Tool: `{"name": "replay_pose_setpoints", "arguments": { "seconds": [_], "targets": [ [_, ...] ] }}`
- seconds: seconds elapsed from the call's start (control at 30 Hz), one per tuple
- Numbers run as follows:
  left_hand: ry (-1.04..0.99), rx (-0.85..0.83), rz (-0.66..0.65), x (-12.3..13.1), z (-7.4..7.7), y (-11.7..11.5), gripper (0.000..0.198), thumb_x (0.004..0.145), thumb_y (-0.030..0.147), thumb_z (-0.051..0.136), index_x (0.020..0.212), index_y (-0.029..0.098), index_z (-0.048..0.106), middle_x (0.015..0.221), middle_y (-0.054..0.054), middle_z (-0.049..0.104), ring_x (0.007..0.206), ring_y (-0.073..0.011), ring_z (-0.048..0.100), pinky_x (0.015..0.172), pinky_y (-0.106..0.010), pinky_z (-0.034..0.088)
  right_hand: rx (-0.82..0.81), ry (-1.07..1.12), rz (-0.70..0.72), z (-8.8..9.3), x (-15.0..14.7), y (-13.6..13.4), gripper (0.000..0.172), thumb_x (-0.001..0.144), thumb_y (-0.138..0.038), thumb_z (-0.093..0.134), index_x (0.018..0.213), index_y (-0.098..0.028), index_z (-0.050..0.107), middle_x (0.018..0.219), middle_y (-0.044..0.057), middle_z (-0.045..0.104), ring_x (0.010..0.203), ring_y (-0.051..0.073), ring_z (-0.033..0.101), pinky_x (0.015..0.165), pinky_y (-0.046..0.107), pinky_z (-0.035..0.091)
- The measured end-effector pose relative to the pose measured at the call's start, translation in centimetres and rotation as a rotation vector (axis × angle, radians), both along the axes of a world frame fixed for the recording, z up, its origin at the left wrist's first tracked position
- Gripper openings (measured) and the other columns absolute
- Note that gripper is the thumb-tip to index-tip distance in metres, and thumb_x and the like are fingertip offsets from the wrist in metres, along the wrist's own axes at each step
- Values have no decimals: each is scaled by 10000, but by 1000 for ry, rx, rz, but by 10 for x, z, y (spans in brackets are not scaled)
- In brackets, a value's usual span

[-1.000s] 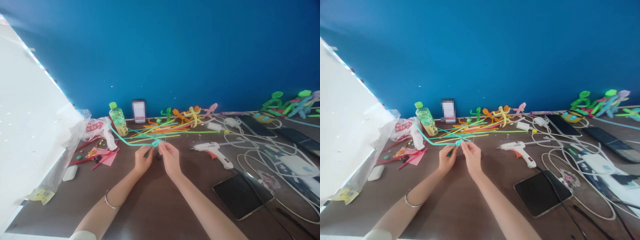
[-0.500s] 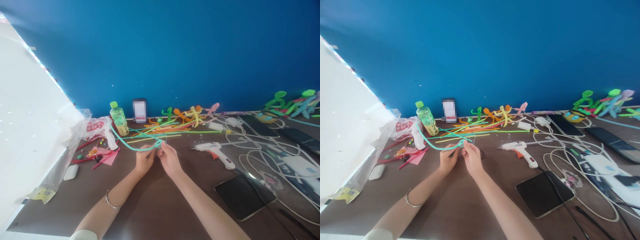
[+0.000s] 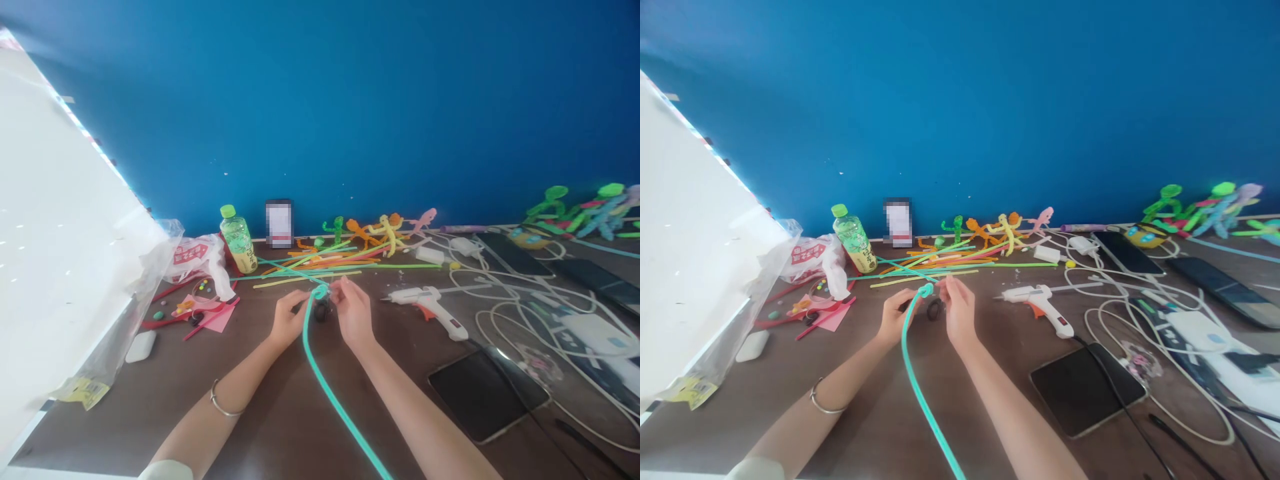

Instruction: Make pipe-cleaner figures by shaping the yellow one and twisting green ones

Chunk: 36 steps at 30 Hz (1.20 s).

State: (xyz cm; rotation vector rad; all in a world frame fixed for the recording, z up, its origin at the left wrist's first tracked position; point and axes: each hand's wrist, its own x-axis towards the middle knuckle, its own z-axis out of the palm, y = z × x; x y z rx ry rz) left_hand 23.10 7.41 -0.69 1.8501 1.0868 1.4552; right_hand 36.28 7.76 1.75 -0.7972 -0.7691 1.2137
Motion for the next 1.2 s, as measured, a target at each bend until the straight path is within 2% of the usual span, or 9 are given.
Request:
{"name": "replay_pose_setpoints", "arguments": {
  "seconds": [0.1,0.23,0.33,0.5,0.6,0.8,1.0,1.2],
  "targets": [
    [-65,-163,-31,0,1,0,279,804,347,500,652,138,607,554,4,502,532,-90,464,529,-211,374,-11,1,121,-1,6,3,161,681,-337,659,734,-186,666,634,-13,526,583,90,434,561,241,350],
    [-246,-343,-235,0,-2,2,327,805,414,478,702,124,589,511,28,433,436,-57,370,436,-199,301,-21,-11,331,-2,4,3,138,684,-316,663,676,-180,641,623,-10,537,571,93,437,568,248,354],
    [-334,-399,-333,0,-3,3,329,787,433,503,769,119,599,533,30,428,423,-46,345,414,-194,276,-8,3,378,-1,3,2,152,687,-322,664,655,-181,616,605,-20,515,576,93,433,576,247,356],
    [-371,-435,-415,-1,-4,2,315,781,422,520,773,117,599,524,33,408,422,-40,319,407,-187,237,-5,22,469,2,5,1,203,714,-344,642,625,-173,580,579,-32,470,553,83,407,572,242,357],
    [-407,-463,-462,-1,-4,2,311,787,417,516,764,115,588,520,38,382,419,-35,292,404,-185,212,5,26,466,4,4,0,203,712,-335,648,621,-176,559,553,-46,445,530,75,389,589,246,366],
    [-480,-546,-534,-3,-5,3,310,780,416,531,756,109,566,529,50,330,415,-24,254,406,-184,156,29,36,439,7,3,-2,145,701,-291,667,737,-195,564,551,-51,467,542,85,431,583,252,364],
    [-586,-672,-625,-3,-7,3,308,752,418,569,738,112,537,519,64,283,405,-20,218,405,-180,125,34,21,409,3,0,-2,155,695,-299,667,753,-205,558,560,-52,484,523,87,442,565,260,378],
    [-687,-795,-755,-9,-5,7,286,732,390,600,709,124,498,503,81,227,386,-15,162,384,-170,101,59,-183,318,-2,3,2,241,655,-293,696,866,-210,613,769,3,588,661,111,512,596,250,396]
  ]
}}
